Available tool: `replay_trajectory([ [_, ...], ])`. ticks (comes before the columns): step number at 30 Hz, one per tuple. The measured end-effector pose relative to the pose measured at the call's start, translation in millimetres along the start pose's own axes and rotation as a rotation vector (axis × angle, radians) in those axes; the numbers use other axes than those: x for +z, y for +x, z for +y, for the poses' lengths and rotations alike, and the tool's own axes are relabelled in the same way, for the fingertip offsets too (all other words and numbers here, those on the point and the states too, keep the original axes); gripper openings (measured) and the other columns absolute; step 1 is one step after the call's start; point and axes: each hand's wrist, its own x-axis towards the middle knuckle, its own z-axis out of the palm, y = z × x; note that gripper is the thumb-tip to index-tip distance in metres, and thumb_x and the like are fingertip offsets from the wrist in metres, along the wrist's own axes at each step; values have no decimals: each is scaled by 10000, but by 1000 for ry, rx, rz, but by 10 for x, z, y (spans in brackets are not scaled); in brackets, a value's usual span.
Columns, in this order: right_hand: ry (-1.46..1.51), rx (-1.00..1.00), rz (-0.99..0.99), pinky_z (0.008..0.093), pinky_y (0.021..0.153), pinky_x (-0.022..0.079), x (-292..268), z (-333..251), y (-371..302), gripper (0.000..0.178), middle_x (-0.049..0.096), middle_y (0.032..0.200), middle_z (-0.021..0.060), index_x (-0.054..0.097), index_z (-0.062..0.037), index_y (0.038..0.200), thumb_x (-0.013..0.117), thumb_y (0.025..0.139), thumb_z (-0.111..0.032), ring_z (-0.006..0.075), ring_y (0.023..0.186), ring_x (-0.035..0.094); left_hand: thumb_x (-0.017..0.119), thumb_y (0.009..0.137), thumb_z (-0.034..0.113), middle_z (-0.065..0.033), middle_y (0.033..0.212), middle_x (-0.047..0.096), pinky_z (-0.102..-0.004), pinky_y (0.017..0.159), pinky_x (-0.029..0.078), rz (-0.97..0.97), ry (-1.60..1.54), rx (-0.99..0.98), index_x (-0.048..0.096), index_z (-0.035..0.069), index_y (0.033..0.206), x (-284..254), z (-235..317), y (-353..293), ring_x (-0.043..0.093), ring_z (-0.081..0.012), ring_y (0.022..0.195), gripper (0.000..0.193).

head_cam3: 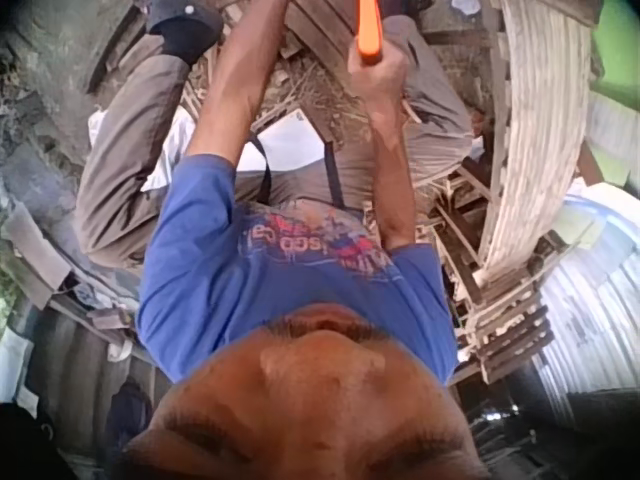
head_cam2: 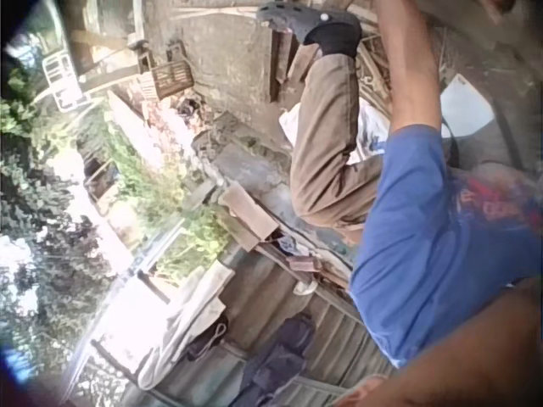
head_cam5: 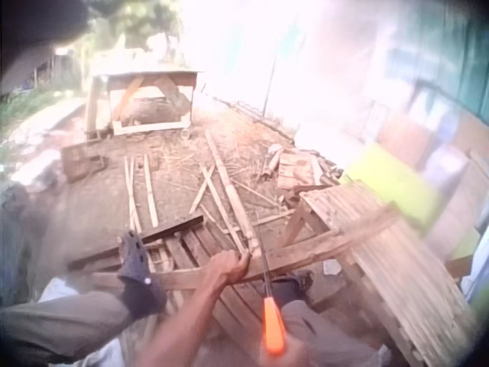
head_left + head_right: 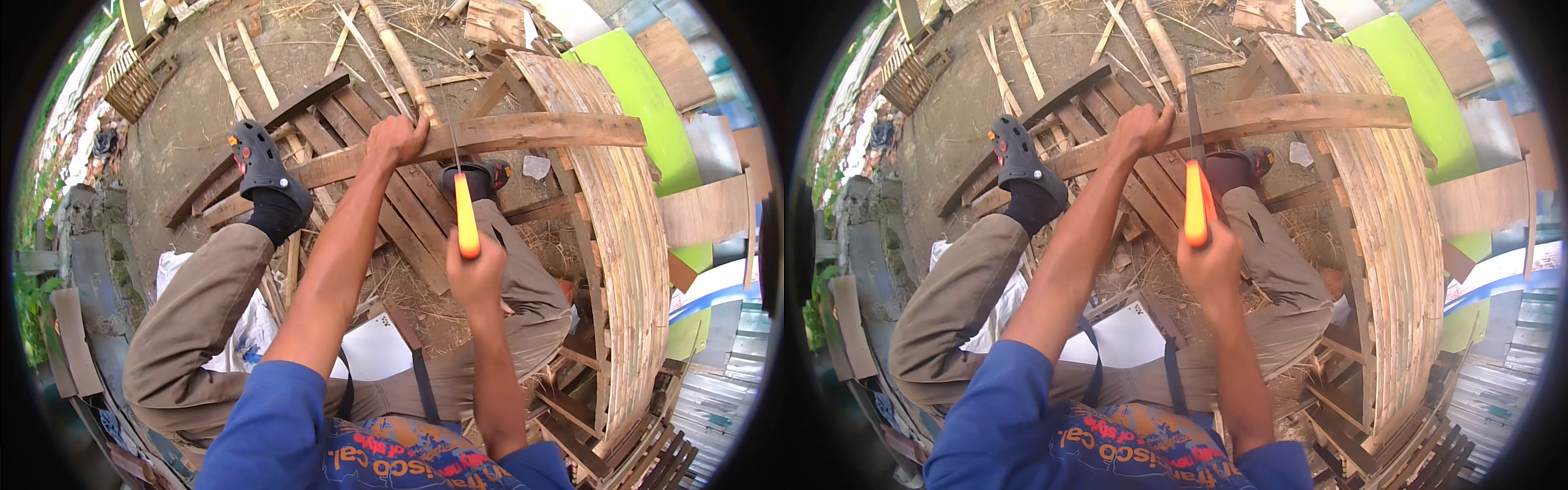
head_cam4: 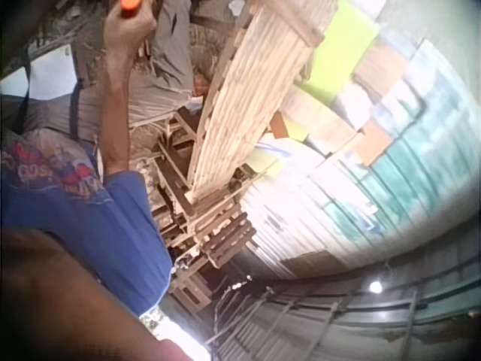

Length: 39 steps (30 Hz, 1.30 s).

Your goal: The person sits on the ground and uses a hand saw to cut a wooden plank resting on a makeshift support. The sawing continues throughout the clip with repetitive strokes.

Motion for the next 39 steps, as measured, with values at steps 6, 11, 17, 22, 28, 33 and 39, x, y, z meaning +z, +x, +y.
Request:
replay_trajectory([
  [6, -20, 82, -75, 341, 523, 489, -648, -84, -1675, 54, 626, 640, 141, 660, 25, 819, 685, 826, -23, 260, 541, 661, 367, 978, 550, -349, 931, 694, -523, 899, 537, -39, 2, -30, 733, -109, 878, -64, 48, -6, 690, -488, 951, 761],
  [11, 121, 9, 86, 307, 498, 381, -290, -160, -744, 247, 512, 573, -1, 573, -4, 700, 665, 925, -41, 86, 538, 475, 360, 1000, 550, -348, 897, 691, -538, 880, 534, 49, 12, -34, 730, -89, 843, -13, 63, -41, 688, -497, 926, 755],
  [17, 15, 3, 103, 417, 628, 505, 357, -312, 1225, 272, 621, 667, 256, 650, 60, 790, 689, 885, -193, 390, 627, 659, 372, 988, 556, -333, 962, 707, -526, 910, 534, -35, 50, -35, 754, -72, 913, -23, 106, 17, 691, -483, 969, 739],
  [22, 96, -212, 117, 386, 557, 448, 264, 341, 651, 253, 580, 609, 177, 621, 35, 765, 708, 893, -165, 270, 543, 577, 385, 976, 558, -349, 1019, 694, -521, 947, 522, -69, 9, -29, 741, -90, 961, -30, 121, 111, 677, -489, 1017, 740],
  [28, 77, -3, 30, 316, 473, 409, -396, 136, -1152, 219, 533, 551, 50, 590, -9, 708, 698, 887, -77, 126, 474, 534, 374, 964, 458, -367, 963, 675, -543, 915, 511, 39, -19, 23, 713, -103, 867, -7, 16, 15, 669, -501, 963, 663],
  [33, -16, 186, -85, 317, 523, 482, -851, -105, -1818, 56, 612, 600, 112, 685, 16, 834, 697, 844, -37, 160, 519, 624, 355, 973, 401, -329, 936, 696, -550, 899, 517, 59, -5, -21, 733, -62, 843, 29, 49, -31, 679, -499, 920, 611],
  [39, 217, 128, -536, 325, 532, 459, -458, -787, -732, 155, 616, 621, 118, 642, 13, 749, 751, 825, -68, 102, 570, 544, 317, 1039, 397, -306, 1010, 715, -538, 948, 511, 14, 100, 101, 752, -21, 961, 112, -130, 145, 684, -478, 996, 609],
])
